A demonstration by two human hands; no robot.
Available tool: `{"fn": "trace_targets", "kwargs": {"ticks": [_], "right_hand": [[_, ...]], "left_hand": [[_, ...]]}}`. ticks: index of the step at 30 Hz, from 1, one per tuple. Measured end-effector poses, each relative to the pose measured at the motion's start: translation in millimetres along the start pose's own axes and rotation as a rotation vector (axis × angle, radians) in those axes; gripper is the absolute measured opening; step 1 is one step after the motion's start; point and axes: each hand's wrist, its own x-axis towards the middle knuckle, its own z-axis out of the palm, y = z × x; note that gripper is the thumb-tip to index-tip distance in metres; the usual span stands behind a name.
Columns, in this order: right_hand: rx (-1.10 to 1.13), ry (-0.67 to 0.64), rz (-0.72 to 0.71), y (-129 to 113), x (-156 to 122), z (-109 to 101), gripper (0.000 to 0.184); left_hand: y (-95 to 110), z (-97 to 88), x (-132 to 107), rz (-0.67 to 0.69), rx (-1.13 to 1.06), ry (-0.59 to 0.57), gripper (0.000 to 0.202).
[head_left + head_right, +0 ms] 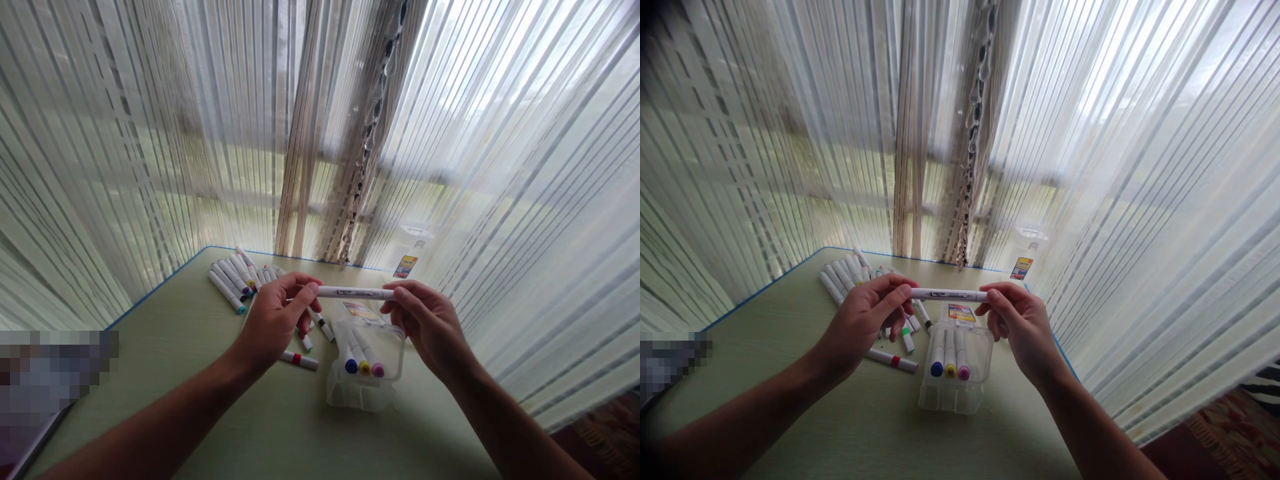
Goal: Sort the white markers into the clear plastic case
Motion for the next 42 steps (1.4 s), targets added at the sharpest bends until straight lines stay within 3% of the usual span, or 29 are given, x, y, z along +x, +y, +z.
{"fn": "trace_targets", "kwargs": {"ticks": [42], "right_hand": [[0.009,-0.013,-0.030,4.3,-0.7,-0.1,0.023]], "left_hand": [[0.2,-1.0,-1.0,0.015,0.049,0.021,0.024]]}}
